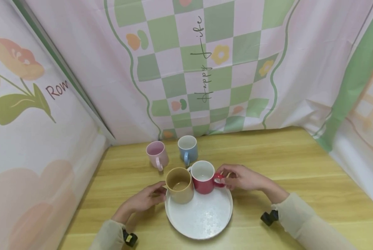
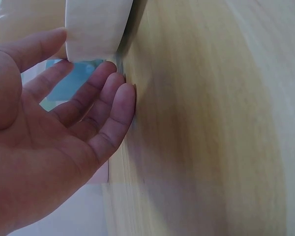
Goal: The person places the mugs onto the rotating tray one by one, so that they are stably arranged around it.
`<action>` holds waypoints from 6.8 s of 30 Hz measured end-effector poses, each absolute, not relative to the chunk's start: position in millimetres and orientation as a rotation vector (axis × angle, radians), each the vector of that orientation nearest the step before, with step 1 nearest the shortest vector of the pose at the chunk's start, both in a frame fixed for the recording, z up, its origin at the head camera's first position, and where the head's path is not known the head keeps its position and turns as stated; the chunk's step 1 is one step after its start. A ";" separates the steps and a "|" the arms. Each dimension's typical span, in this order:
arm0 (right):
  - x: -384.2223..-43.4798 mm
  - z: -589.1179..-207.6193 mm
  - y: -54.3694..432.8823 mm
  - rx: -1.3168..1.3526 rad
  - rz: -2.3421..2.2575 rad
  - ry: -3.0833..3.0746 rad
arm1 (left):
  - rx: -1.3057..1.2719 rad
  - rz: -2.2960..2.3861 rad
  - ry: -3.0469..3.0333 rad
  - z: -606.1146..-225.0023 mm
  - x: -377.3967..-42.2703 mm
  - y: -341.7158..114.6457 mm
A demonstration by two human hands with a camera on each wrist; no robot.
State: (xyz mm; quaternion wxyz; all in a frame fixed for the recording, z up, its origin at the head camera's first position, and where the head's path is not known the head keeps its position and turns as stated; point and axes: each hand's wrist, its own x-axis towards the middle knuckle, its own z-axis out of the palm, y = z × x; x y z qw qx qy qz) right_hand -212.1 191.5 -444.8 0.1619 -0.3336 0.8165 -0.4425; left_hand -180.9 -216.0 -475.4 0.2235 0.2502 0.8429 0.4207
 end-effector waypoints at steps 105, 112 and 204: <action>-196.0 -460.9 212.9 -0.815 -1.104 2.242 | -0.244 1.692 2.493 -459.8 -234.4 -212.3; -195.4 -462.8 212.9 -0.819 -1.078 2.248 | -0.225 1.795 2.406 -461.3 -239.0 -208.1; -197.4 -466.3 214.4 -0.842 -1.068 2.224 | -0.334 2.082 2.277 -471.9 -247.8 -208.9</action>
